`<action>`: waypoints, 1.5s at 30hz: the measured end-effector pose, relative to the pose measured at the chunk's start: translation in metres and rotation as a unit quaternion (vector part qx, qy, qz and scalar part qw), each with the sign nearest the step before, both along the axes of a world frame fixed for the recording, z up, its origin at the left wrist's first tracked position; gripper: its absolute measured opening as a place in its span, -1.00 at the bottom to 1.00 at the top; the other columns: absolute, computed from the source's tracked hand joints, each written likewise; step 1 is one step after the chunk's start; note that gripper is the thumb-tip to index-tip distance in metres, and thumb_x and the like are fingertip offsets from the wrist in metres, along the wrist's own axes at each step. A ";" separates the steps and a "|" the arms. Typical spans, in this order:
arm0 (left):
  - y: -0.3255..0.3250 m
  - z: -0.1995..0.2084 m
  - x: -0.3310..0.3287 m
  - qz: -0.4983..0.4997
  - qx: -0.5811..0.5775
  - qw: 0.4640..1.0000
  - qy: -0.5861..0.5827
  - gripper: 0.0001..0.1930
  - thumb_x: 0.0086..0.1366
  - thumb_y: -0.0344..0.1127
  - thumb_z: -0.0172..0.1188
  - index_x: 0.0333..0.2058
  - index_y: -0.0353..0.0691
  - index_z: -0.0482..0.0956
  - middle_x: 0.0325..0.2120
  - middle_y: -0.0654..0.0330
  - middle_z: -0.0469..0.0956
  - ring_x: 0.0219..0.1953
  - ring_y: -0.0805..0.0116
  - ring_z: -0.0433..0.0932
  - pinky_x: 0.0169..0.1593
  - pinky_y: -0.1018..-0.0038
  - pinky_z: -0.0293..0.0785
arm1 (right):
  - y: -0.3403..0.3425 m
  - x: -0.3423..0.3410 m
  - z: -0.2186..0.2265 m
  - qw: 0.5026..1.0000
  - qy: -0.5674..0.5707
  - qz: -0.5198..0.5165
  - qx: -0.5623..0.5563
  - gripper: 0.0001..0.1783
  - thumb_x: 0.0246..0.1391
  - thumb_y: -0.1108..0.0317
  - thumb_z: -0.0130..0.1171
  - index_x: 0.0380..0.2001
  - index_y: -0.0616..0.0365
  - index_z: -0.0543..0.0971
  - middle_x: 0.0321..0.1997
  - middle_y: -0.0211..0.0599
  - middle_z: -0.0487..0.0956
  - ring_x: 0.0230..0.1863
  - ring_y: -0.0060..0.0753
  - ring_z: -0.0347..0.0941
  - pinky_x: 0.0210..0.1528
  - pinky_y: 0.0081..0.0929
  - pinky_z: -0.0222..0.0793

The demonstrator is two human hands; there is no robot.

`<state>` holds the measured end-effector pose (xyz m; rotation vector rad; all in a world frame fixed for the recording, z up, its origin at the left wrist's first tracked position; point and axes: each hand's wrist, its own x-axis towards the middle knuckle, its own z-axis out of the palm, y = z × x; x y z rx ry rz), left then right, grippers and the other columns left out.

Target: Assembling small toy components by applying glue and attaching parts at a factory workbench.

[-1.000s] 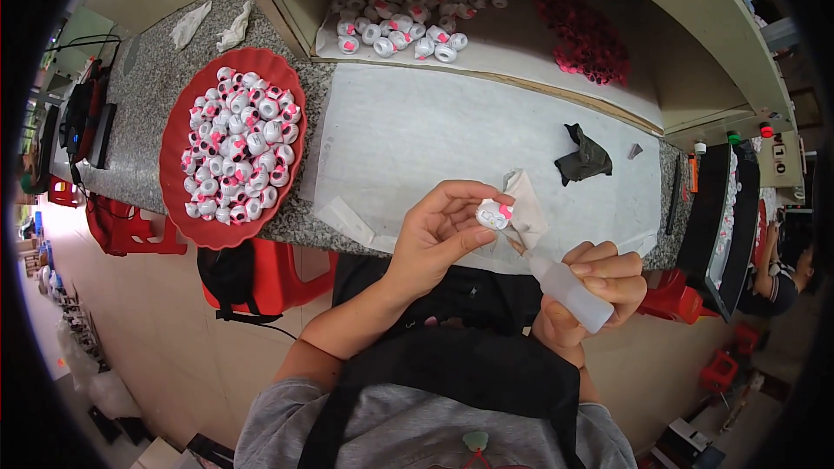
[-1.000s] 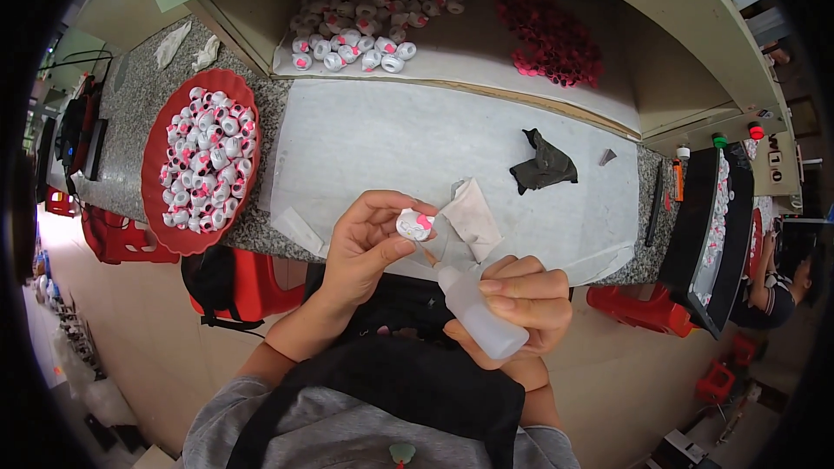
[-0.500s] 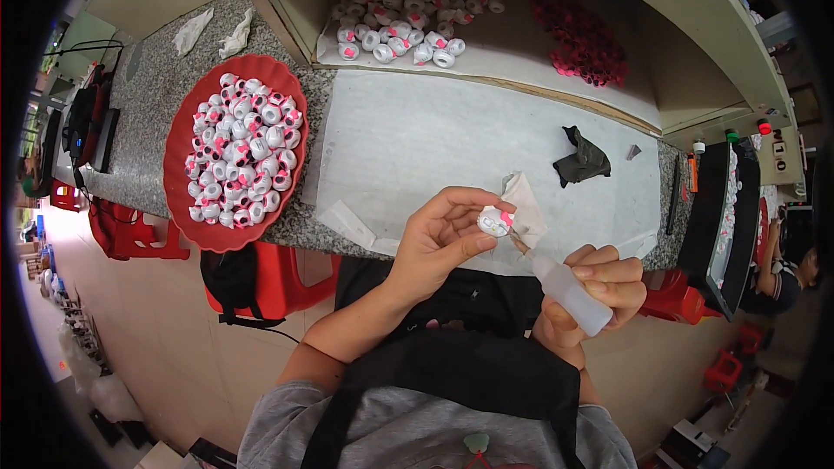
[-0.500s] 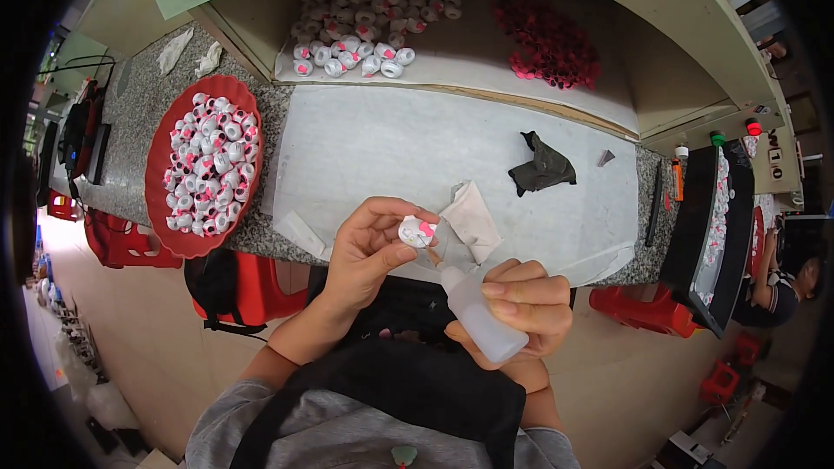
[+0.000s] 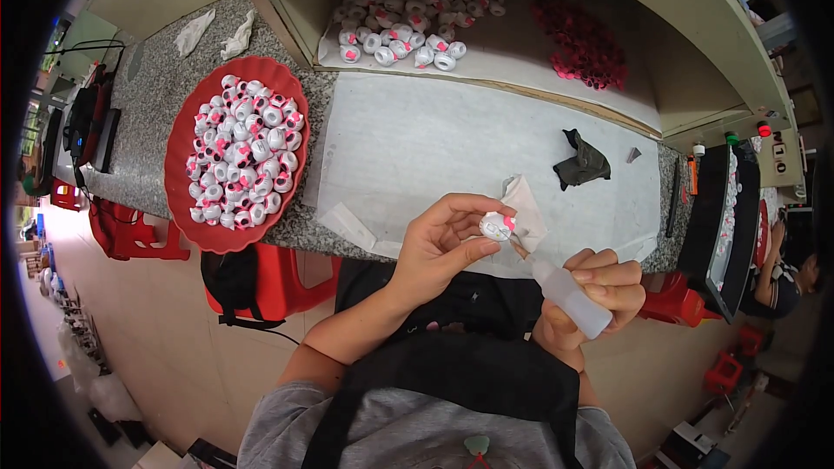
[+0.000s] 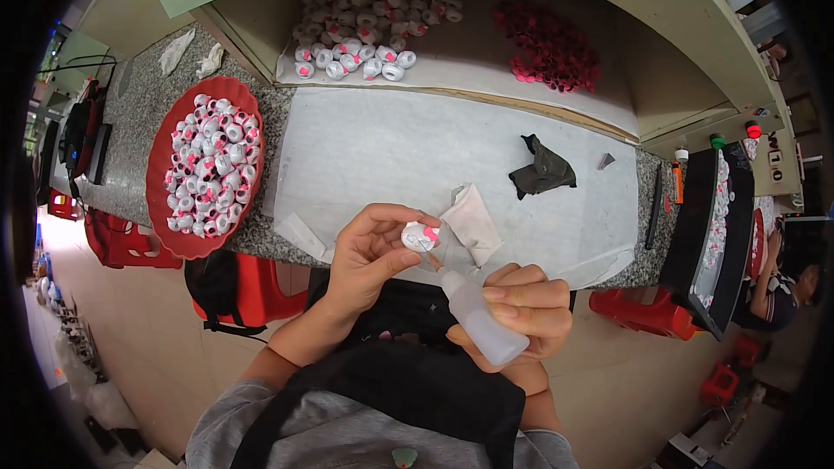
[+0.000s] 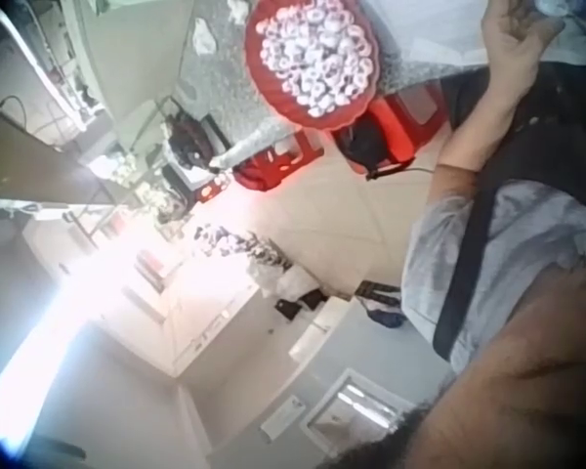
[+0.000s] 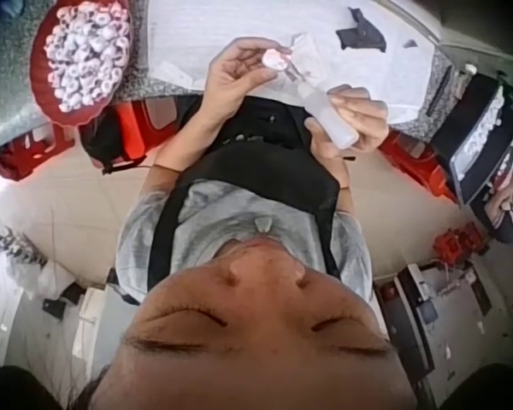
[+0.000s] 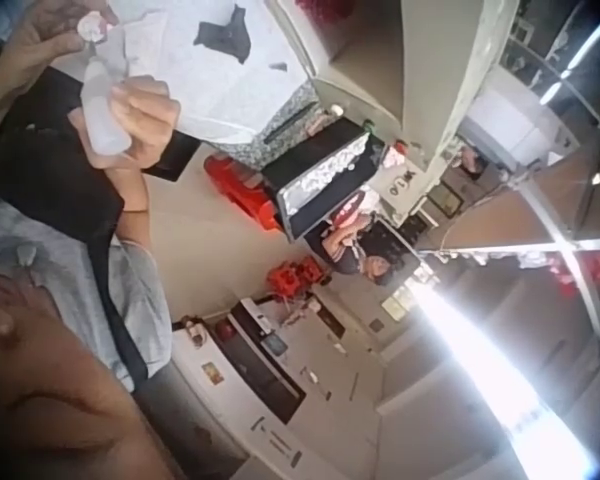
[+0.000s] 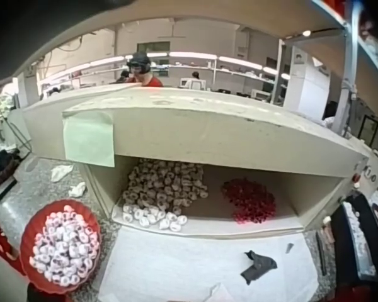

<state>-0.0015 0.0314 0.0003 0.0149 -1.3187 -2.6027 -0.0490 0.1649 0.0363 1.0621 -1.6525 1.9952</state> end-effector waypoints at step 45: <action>-0.039 0.004 0.005 0.211 -0.058 0.976 0.006 -0.67 -0.05 -0.59 0.05 -0.23 -0.34 0.28 -0.27 0.06 0.36 -0.26 0.45 0.35 -0.16 0.58 0.25 | -0.051 -0.247 -0.036 0.791 0.153 -0.201 0.557 -0.63 -0.30 0.25 0.14 -0.35 0.20 0.42 -0.35 -0.04 0.41 -0.34 -0.02 0.32 -0.32 -0.31 0.25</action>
